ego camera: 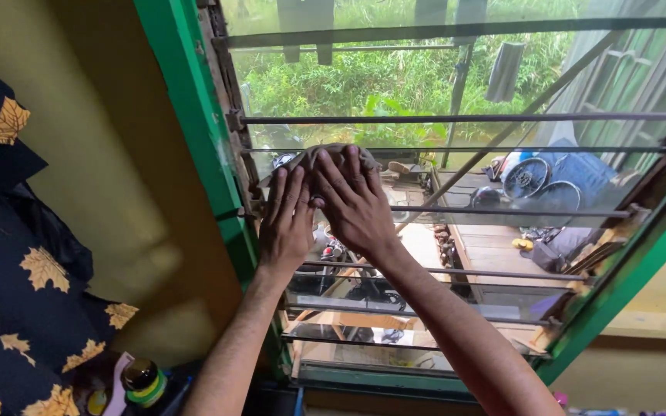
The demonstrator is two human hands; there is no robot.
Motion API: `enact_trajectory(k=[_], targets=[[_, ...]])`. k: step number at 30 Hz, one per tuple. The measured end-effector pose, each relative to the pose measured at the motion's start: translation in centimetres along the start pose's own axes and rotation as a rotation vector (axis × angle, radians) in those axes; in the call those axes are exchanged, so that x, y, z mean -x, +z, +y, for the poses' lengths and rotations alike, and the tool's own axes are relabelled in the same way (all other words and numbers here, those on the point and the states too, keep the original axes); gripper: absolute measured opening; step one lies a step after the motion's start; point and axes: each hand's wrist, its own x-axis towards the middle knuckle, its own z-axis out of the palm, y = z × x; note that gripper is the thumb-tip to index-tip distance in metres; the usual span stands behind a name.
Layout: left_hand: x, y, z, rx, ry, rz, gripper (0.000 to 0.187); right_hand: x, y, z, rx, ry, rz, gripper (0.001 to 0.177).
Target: The person wipes the glass of a window with a cloth, repeatedly folding and repositioning the cloth while cleaning the same area. The window has horizontal metal bars, and the view outside shows a motorcycle and greenery.
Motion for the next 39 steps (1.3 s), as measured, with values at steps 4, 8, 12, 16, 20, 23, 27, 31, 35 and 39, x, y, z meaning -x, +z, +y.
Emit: enact_trajectory(k=[4, 8, 12, 16, 20, 23, 27, 31, 35, 39], targets=[[0.4, -1.1, -1.1, 0.003, -0.035, 0.041, 0.036, -1.3, 2.2, -2.8, -0.013, 0.005, 0.053, 0.044], [-0.4, -1.6, -1.3, 0.011, -0.073, 0.055, 0.034, -2.3, 2.5, -3.4, -0.021, 0.024, 0.071, 0.044], [-0.1, -1.9, -1.2, 0.002, -0.093, 0.016, 0.037, -2.4, 1.4, -2.0, -0.062, -0.019, 0.050, 0.044], [-1.2, -3.1, -0.8, 0.050, -0.111, 0.014, 0.036, -2.2, -1.1, 0.2, -0.151, -0.074, -0.027, 0.030], [-1.5, -3.9, 0.0, 0.111, -0.114, -0.002, 0.034, 0.1, -2.9, 1.3, -0.186, -0.086, -0.137, 0.023], [-2.0, -4.3, 1.0, 0.180, -0.145, -0.015, 0.030, 1.8, -3.2, 1.8, -0.182, -0.040, -0.189, 0.025], [-2.8, -5.3, 2.5, 0.292, -0.261, -0.292, 0.020, 2.6, -4.9, 2.6, -0.259, 0.060, -0.184, 0.018], [-4.9, -6.0, 5.1, 0.357, -0.340, -0.435, 0.021, 3.9, -6.8, 5.4, -0.380, 0.151, -0.210, 0.019], [-4.9, -4.8, 8.5, 0.505, -0.350, -0.480, 0.018, 5.0, -10.9, 6.8, -0.521, 0.459, -0.309, 0.016], [-8.1, -7.8, 12.1, 0.745, -0.403, -0.562, 0.011, 4.1, -16.8, 7.2, -0.718, 0.797, -0.436, 0.018]])
